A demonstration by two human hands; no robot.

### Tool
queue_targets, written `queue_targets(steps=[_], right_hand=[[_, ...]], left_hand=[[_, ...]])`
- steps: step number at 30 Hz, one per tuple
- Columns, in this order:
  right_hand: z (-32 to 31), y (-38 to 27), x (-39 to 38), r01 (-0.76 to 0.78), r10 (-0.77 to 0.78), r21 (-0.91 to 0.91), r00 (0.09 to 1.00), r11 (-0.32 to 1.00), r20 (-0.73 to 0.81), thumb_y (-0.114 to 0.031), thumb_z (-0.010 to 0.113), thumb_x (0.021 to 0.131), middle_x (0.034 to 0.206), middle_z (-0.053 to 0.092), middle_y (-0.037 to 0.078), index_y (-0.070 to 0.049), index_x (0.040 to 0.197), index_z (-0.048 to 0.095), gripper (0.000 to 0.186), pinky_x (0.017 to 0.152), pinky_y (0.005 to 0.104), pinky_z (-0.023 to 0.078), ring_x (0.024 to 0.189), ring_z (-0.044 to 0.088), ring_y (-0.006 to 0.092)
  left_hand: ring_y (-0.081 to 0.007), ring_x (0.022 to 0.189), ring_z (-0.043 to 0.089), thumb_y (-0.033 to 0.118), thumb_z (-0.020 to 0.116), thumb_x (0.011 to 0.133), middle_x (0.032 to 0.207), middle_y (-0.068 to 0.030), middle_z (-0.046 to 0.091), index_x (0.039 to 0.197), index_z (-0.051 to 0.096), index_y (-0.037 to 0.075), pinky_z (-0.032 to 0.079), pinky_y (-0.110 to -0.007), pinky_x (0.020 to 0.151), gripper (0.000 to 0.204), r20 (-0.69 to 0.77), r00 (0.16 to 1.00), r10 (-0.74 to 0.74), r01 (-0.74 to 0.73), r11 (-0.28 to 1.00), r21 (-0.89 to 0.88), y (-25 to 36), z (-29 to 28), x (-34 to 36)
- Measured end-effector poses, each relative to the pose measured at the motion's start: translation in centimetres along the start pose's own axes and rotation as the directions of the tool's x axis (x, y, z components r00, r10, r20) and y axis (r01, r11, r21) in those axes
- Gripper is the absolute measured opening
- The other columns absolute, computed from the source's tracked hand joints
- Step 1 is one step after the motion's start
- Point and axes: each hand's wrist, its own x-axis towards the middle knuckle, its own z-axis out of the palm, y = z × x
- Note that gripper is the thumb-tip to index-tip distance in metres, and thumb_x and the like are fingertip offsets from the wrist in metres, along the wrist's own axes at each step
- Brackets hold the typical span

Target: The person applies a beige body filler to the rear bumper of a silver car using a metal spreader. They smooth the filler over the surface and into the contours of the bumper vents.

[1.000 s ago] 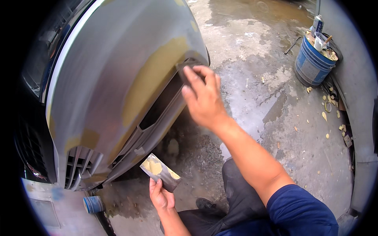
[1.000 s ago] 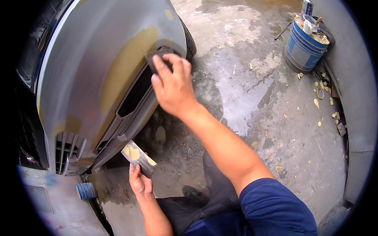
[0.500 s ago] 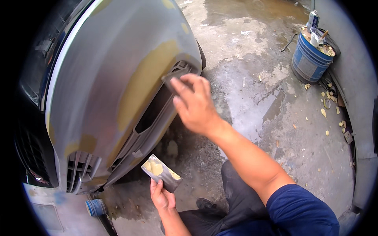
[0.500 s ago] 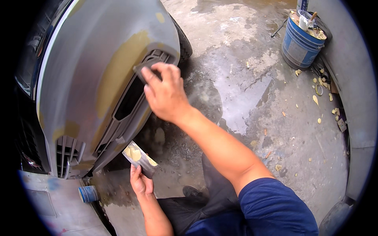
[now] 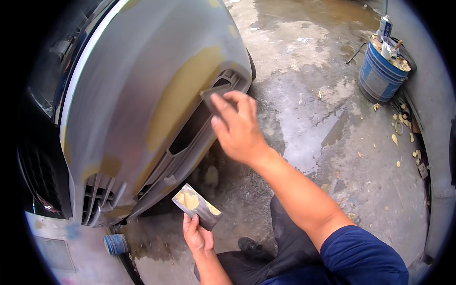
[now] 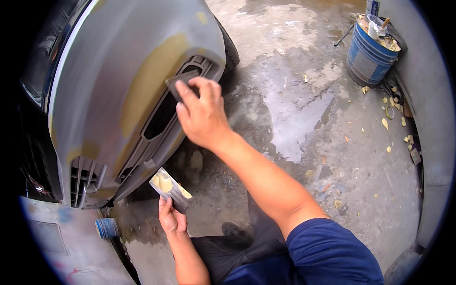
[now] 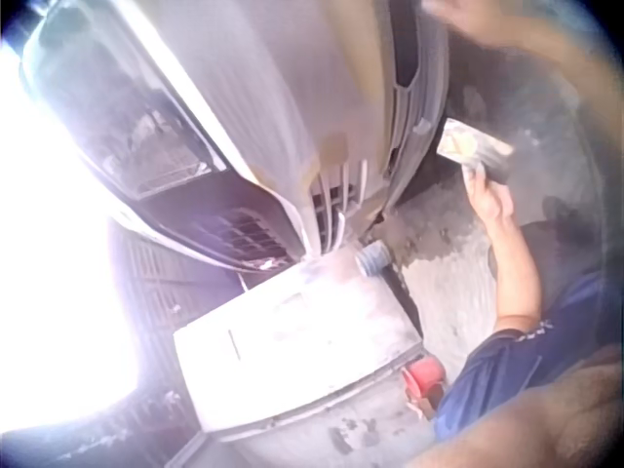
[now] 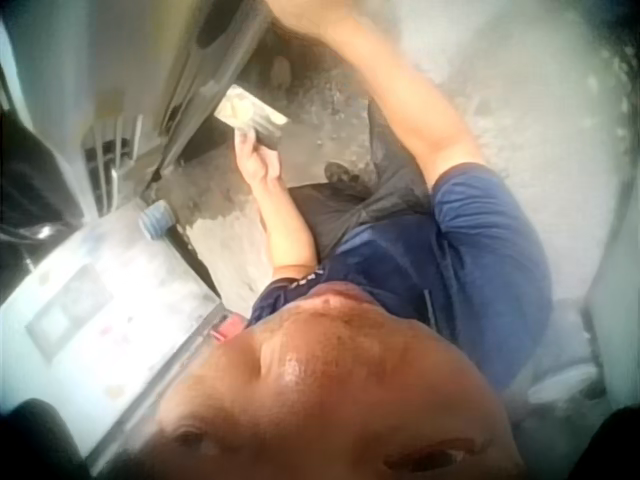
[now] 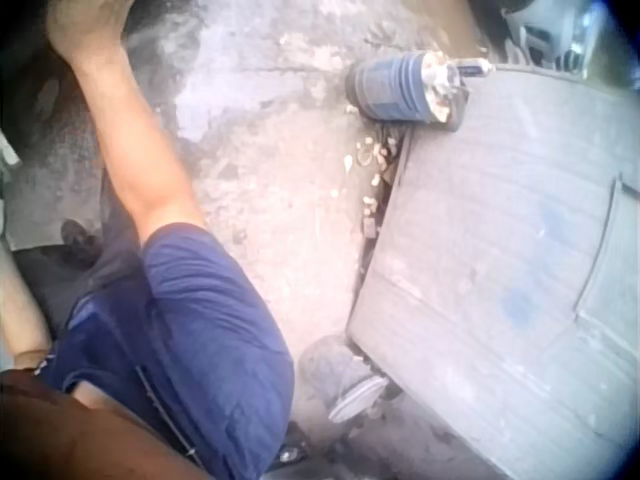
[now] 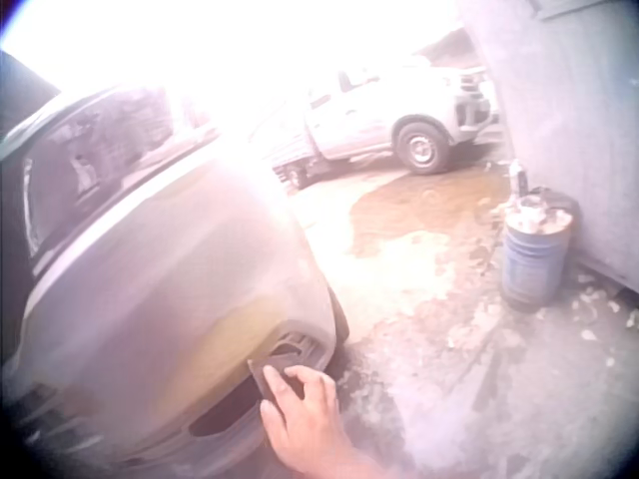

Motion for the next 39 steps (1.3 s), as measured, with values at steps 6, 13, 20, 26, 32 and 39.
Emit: queue_targets(steps=[6,13,20,26,32,39], right_hand=[[1.6,-1.1,0.3,-0.075,0.076,0.045,0.997,0.996,-0.022,-0.014,0.066,0.086,0.123,0.048,0.017,-0.004,0.129,0.059,0.044,0.095,0.0492,0.041,0.113,0.044,0.0393],[5.0,-5.0,-4.3,0.076,-0.075,-0.053,0.997,0.996,0.019,-0.015,0.071,0.08,0.127,0.045,0.013,-0.011,0.131,0.058,0.052,0.091,0.0518,0.042,0.121,0.038,0.0422],[1.7,-2.9,-0.5,-0.016,0.013,-0.091,0.999,0.996,-0.036,-0.013,0.069,0.082,0.126,0.045,0.015,-0.009,0.128,0.06,0.047,0.092,0.0535,0.041,0.119,0.04,0.0402],[3.3,-6.1,-2.7,0.124,-0.103,-0.236,0.99,0.964,0.102,-0.016,0.065,0.083,0.125,0.046,0.013,-0.011,0.126,0.06,0.043,0.085,0.0521,0.042,0.119,0.04,0.0428],[2.1,-4.3,-2.0,0.003,-0.003,-0.021,1.0,1.0,0.024,-0.012,0.068,0.082,0.128,0.045,0.016,-0.008,0.127,0.061,0.046,0.096,0.051,0.038,0.12,0.04,0.0403],[4.1,-5.4,-3.3,0.063,-0.057,-0.087,0.996,0.994,0.065,-0.012,0.068,0.082,0.126,0.046,0.015,-0.011,0.128,0.06,0.047,0.093,0.0503,0.04,0.119,0.04,0.0408]], left_hand=[[-0.0287,0.127,0.055,-0.002,0.047,0.093,0.137,-0.0168,0.056,0.143,0.043,-0.002,0.041,-0.044,0.111,0.049,-0.017,1.0,0.008,-0.009,1.0,-0.023,0.4,-0.5,-0.5],[-0.0275,0.126,0.055,-0.001,0.047,0.094,0.137,-0.0155,0.056,0.143,0.043,-0.002,0.041,-0.044,0.111,0.049,-0.023,1.0,0.008,-0.008,1.0,-0.009,0.5,0.2,-0.2],[-0.0278,0.126,0.055,-0.001,0.048,0.093,0.137,-0.0157,0.056,0.142,0.043,-0.002,0.041,-0.044,0.111,0.049,-0.035,0.999,0.017,-0.018,0.999,-0.039,0.8,-0.2,-0.6],[-0.028,0.125,0.056,-0.003,0.049,0.092,0.135,-0.0153,0.057,0.14,0.045,-0.002,0.042,-0.044,0.11,0.049,-0.037,0.999,0.006,-0.008,0.998,-0.055,0.6,0.5,0.1],[-0.0267,0.123,0.057,-0.003,0.05,0.091,0.133,-0.0141,0.059,0.139,0.046,-0.002,0.042,-0.043,0.109,0.047,-0.056,0.998,0.013,-0.016,0.999,-0.046,0.9,0.2,-0.2],[-0.0264,0.122,0.057,-0.003,0.05,0.091,0.133,-0.0138,0.059,0.138,0.047,-0.002,0.043,-0.042,0.109,0.046,-0.064,0.998,0.012,-0.016,0.998,-0.061,1.3,0.0,0.0]])
